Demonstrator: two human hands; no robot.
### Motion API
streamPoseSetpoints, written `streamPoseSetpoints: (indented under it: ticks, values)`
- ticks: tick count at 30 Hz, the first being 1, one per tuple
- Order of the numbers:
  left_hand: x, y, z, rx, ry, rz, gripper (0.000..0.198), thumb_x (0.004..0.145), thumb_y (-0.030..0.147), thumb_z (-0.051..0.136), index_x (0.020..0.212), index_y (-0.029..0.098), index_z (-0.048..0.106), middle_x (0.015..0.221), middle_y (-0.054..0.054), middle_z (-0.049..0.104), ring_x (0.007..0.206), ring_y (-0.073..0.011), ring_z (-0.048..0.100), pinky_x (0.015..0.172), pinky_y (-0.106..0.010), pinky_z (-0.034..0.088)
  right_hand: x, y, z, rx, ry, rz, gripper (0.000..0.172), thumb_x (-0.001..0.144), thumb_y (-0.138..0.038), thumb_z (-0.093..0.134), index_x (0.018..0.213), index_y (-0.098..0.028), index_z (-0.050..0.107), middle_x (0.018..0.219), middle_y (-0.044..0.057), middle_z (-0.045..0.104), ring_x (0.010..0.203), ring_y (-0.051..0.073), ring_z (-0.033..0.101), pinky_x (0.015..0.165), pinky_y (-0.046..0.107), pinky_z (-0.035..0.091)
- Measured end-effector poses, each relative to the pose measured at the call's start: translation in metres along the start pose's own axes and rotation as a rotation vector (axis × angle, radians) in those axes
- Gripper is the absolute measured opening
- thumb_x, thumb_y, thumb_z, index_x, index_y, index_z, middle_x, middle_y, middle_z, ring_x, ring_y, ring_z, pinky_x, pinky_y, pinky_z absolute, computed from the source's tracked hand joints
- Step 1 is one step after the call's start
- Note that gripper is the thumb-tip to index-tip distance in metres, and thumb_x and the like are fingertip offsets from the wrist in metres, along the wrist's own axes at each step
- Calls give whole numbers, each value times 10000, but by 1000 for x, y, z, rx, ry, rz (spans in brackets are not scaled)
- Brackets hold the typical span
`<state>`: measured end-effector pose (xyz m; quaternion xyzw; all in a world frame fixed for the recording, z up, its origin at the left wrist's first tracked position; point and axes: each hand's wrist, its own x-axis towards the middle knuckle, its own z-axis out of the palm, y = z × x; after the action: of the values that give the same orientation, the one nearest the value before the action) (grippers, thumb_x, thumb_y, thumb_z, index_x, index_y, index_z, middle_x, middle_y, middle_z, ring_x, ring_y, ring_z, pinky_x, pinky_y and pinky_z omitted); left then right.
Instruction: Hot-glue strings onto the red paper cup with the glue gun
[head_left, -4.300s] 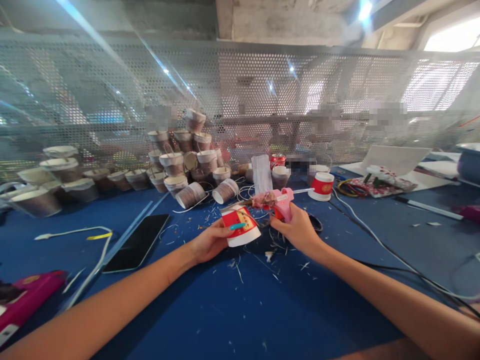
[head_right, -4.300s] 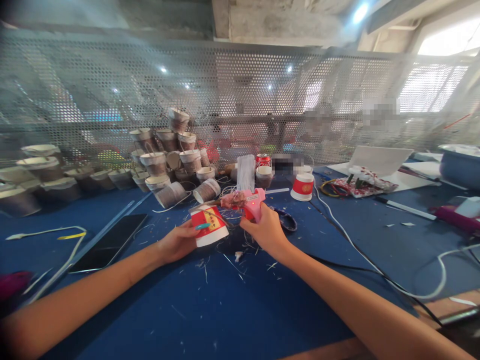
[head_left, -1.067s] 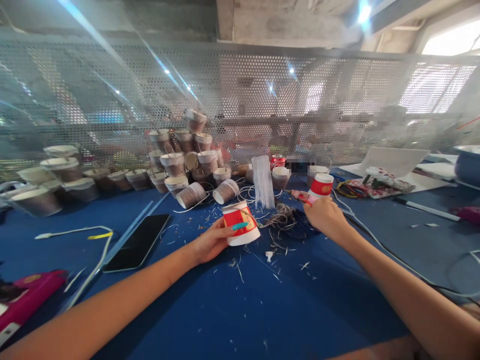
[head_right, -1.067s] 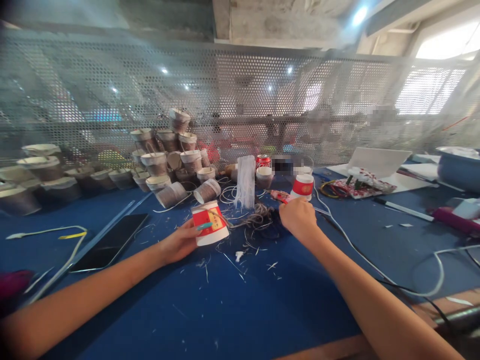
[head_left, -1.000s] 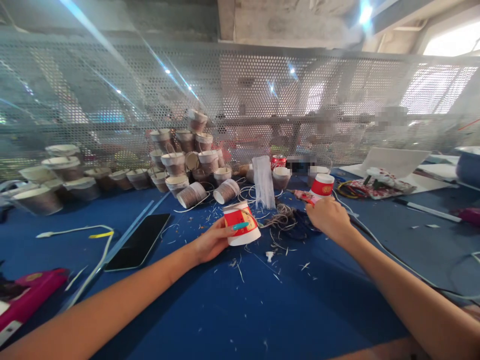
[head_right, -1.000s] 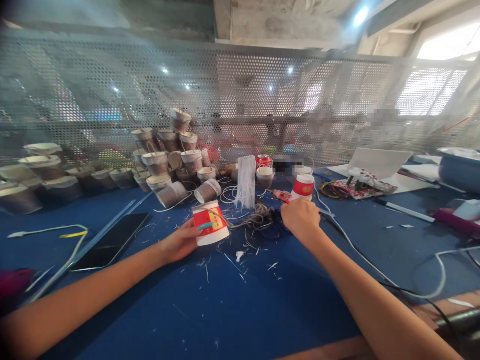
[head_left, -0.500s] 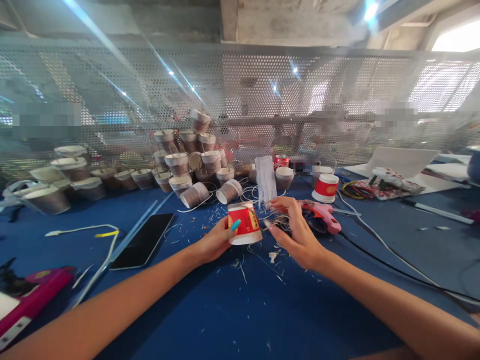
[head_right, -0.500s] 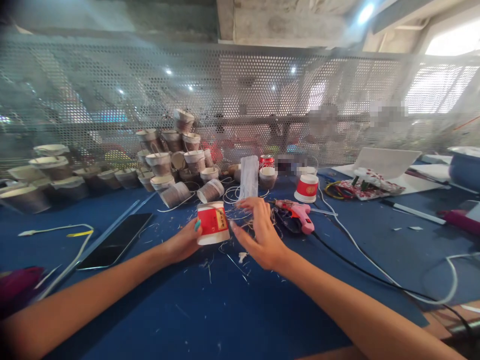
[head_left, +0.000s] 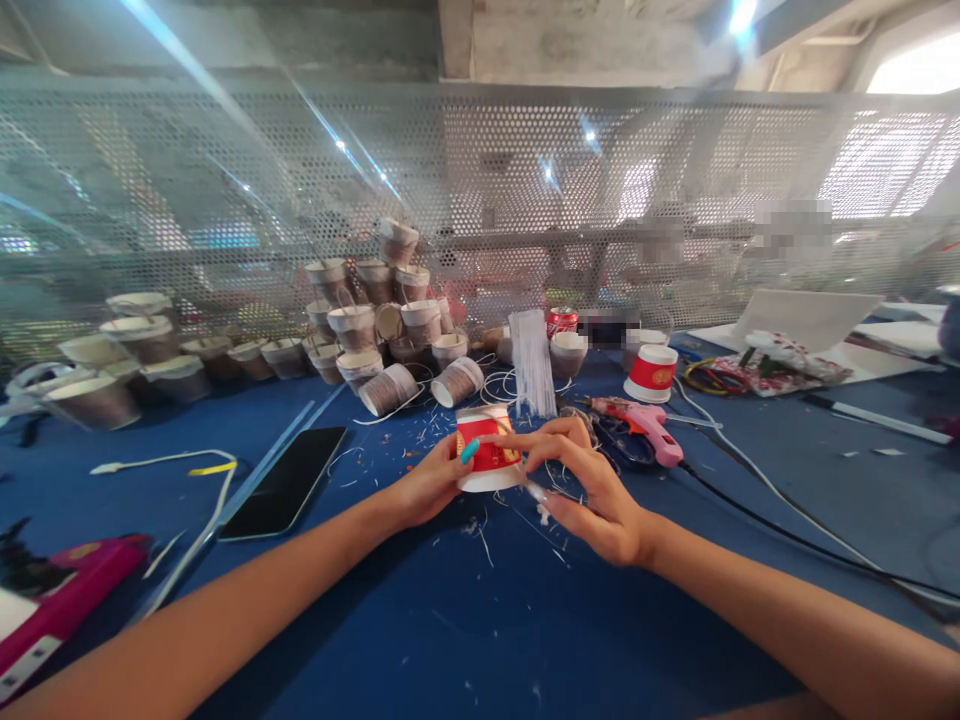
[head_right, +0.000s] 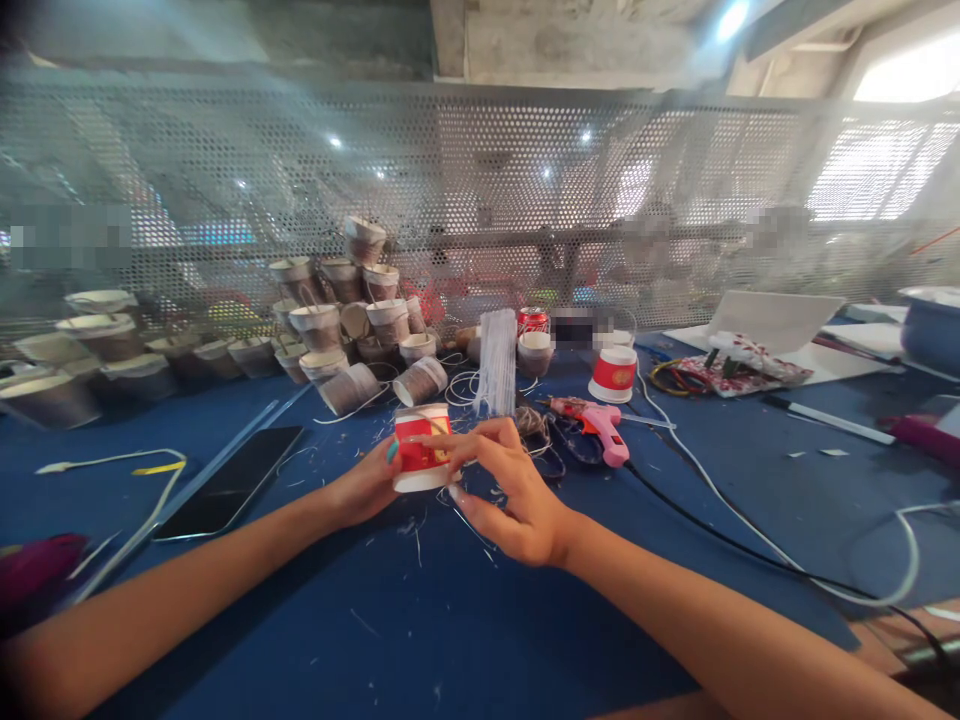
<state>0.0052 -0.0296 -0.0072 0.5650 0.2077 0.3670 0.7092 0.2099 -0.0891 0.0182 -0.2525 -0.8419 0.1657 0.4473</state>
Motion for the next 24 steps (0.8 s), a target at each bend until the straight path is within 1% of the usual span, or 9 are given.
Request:
streamPoseSetpoints:
  ticks: [3, 6, 9, 13, 17, 19, 22, 24]
  values:
    - [0, 0, 1, -12, 9, -4, 655, 531, 499, 762, 1046, 121, 616, 965, -106, 680, 876, -202, 627, 799, -288, 448, 0, 2, 0, 16, -5, 44, 118, 794, -236, 460, 907, -234, 491, 1205, 34, 581, 964, 227, 426, 872, 434, 341]
    - [-1, 0, 1, -34, 18, -17, 654, 548, 459, 772, 1088, 134, 599, 1026, -117, 672, 916, -213, 626, 851, -318, 439, -1, 5, 0, 85, 61, 105, 103, 819, -269, 451, 903, -236, 501, 1214, 43, 567, 993, 230, 440, 894, 444, 332]
    - [-1, 0, 0, -64, -9, -25, 663, 567, 422, 776, 1136, 149, 572, 1044, -116, 669, 928, -221, 631, 866, -340, 435, -3, 9, 2, 188, 128, 166, 121, 825, -308, 447, 894, -236, 515, 1195, 53, 571, 1018, 232, 462, 901, 443, 343]
    - [-2, -1, -4, -67, -32, -40, 660, 590, 407, 768, 1152, 131, 558, 1065, -137, 660, 947, -239, 628, 867, -353, 435, -2, 14, 4, 290, 241, 229, 135, 798, -331, 442, 839, -231, 523, 1094, 71, 621, 973, 241, 512, 852, 435, 379]
    - [-2, -4, -9, -85, -38, -45, 642, 587, 400, 773, 1135, 133, 572, 1060, -134, 663, 955, -252, 629, 870, -362, 436, 3, 17, 4, 439, 347, 269, 89, 770, -277, 442, 783, -213, 502, 1000, 71, 648, 910, 218, 558, 798, 386, 404]
    - [-2, -5, -10, -99, -49, -45, 618, 595, 393, 771, 1125, 136, 583, 1042, -124, 674, 944, -243, 634, 863, -349, 441, 6, 18, 3, 508, 385, 288, 72, 770, -249, 435, 761, -205, 492, 944, 67, 657, 872, 198, 574, 776, 359, 408]
    - [-2, -2, -8, -131, -79, -51, 561, 608, 361, 771, 1097, 144, 604, 1006, -101, 694, 927, -226, 642, 865, -331, 441, 8, 19, 2, 526, 477, 329, 59, 771, -231, 430, 745, -203, 474, 895, 66, 655, 817, 184, 580, 736, 340, 418]
    - [-2, 1, -6, -147, -95, -52, 541, 628, 357, 756, 1100, 141, 603, 1026, -102, 690, 954, -231, 633, 884, -338, 430, 6, 17, 2, 501, 509, 299, 58, 765, -246, 427, 768, -208, 471, 930, 71, 650, 819, 193, 576, 722, 350, 422]
